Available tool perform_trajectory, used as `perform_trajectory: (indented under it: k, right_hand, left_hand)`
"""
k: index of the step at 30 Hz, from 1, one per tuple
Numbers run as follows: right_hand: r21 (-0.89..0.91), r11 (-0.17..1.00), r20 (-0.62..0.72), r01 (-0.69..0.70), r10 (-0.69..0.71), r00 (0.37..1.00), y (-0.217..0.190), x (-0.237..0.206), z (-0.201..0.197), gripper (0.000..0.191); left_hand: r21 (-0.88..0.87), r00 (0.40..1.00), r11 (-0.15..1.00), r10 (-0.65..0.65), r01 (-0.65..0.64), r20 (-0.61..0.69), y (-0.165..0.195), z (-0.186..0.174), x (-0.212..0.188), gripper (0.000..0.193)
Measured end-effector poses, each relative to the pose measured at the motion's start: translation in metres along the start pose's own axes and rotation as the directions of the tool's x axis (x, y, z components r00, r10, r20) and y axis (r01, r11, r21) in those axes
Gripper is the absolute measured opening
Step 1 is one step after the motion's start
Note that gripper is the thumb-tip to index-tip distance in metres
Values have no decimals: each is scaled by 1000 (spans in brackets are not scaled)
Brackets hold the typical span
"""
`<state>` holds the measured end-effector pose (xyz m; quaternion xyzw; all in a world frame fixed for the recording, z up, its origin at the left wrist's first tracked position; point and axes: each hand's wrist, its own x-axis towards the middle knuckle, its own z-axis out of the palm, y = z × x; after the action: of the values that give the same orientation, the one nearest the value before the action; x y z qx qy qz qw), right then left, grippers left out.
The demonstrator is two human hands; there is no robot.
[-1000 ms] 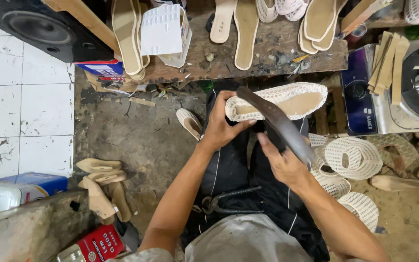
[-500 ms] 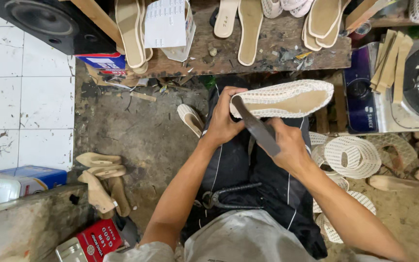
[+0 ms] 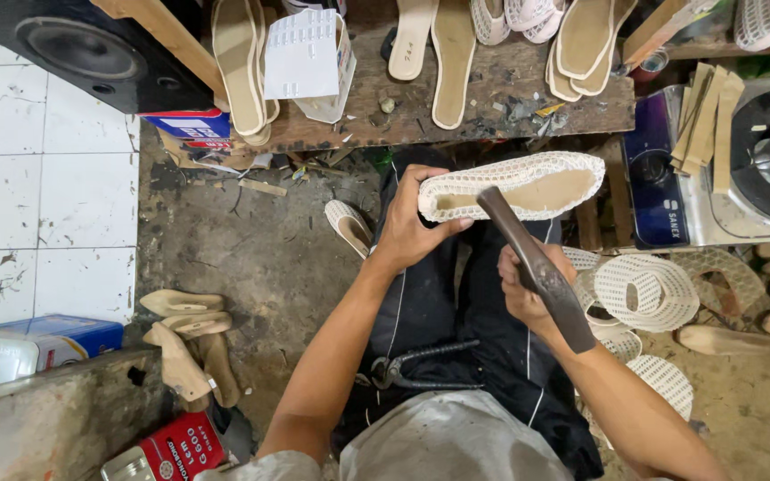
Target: The person holds a shoe sole with a white mesh upper and uses a curved metal tool to press the upper's edge onto the sole. They repeatedly tap and press along the perimeter to secure the material, then place the finished shoe on a nearby shelf.
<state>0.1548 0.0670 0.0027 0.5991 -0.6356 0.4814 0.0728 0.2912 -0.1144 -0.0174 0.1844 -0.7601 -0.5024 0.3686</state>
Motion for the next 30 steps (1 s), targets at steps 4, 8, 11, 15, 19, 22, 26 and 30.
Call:
perform_trajectory:
  k: [4, 8, 11, 15, 19, 22, 26, 30]
  right_hand:
    - [33, 893, 250, -450, 428, 868, -10, 0, -5, 17]
    - [340, 939, -78, -51, 82, 994, -12, 9, 1, 19]
    - [413, 911, 0, 20, -22, 1000, -7, 13, 8, 22]
    - [120, 966, 117, -229, 215, 970, -6, 7, 6, 24]
    - [81, 983, 33, -166, 164, 986, -9, 2, 1, 17]
    - [71, 920, 174, -386, 370, 913, -8, -1, 1, 18]
    - [115, 877, 42, -466, 464, 885, -5, -13, 3, 18]
    - [55, 833, 290, -550, 514, 807, -2, -43, -27, 25]
  left_hand:
    - [-26, 1000, 999, -19, 19, 8, 1, 0, 1, 67]
    - [-21, 999, 999, -37, 38, 17, 3, 4, 3, 68]
    - [-35, 997, 996, -76, 77, 33, 4, 6, 4, 66]
    - [-11, 999, 1000, -25, 25, 37, 5, 6, 4, 69]
    - [-8, 997, 998, -66, 67, 35, 4, 3, 4, 66]
    - [-26, 997, 997, -69, 70, 39, 4, 4, 6, 65]
    - [3, 997, 998, -67, 67, 32, 10, 5, 5, 64]
    - [74, 997, 997, 32, -37, 65, 23, -1, 1, 65]
